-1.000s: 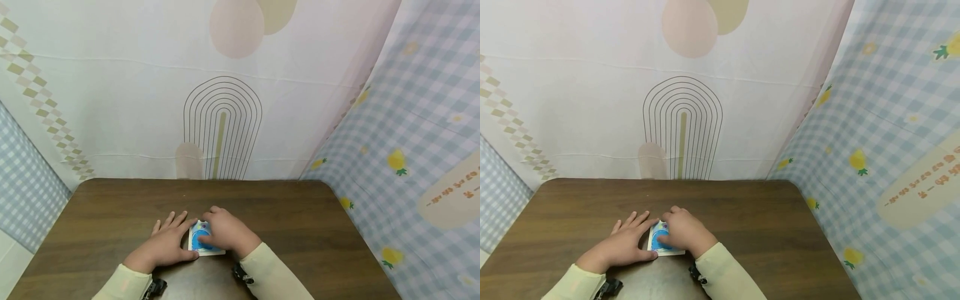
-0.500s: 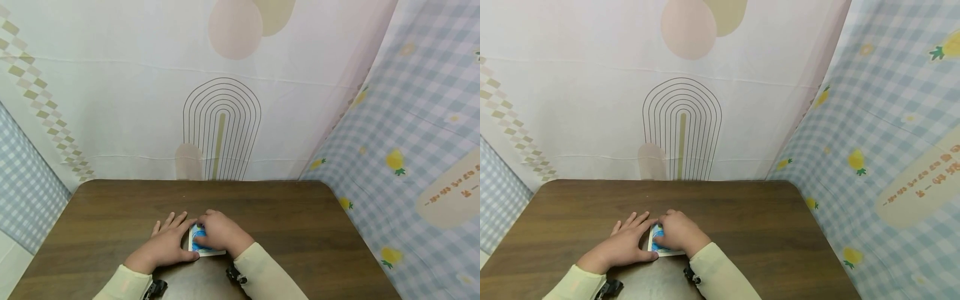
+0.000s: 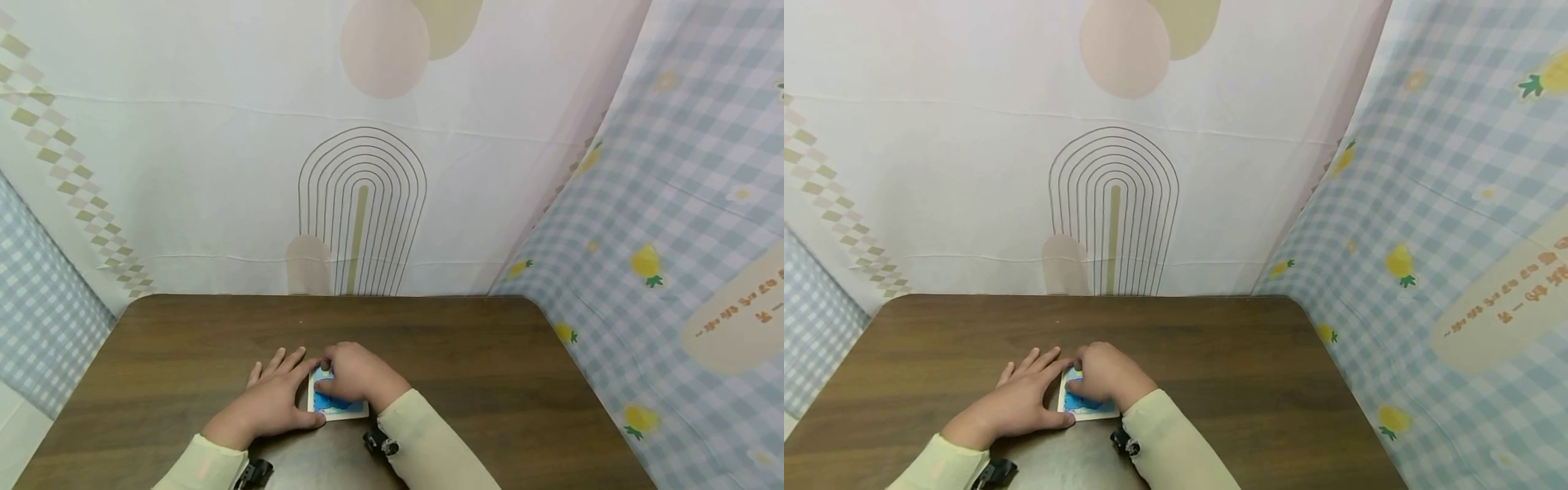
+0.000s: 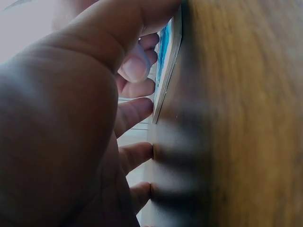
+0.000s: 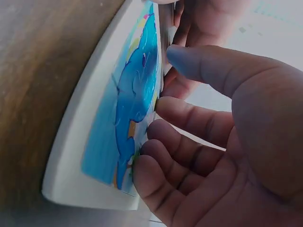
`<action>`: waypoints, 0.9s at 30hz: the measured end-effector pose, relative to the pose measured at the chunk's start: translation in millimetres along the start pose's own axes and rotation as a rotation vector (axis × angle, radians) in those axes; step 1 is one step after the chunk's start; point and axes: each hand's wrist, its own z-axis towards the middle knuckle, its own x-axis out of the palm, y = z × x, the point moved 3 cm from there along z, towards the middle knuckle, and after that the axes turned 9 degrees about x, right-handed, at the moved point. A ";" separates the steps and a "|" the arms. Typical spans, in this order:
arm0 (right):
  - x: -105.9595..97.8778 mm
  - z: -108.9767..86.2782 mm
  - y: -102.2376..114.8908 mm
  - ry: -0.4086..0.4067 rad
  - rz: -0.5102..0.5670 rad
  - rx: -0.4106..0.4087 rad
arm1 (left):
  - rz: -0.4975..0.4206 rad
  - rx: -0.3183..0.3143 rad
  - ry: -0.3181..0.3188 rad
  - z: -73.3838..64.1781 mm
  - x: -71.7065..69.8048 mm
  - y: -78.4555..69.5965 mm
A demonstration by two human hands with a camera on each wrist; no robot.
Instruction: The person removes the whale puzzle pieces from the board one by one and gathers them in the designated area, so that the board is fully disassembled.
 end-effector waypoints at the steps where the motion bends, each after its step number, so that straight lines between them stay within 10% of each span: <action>1: 0.0 1.8 0.3 -0.002 0.013 0.001 | -0.001 -0.001 0.002 -0.2 -0.9 -0.1; 27: 5.3 10.4 -11.0 -0.005 0.254 0.112 | -0.009 -0.028 0.012 4.0 0.1 2.6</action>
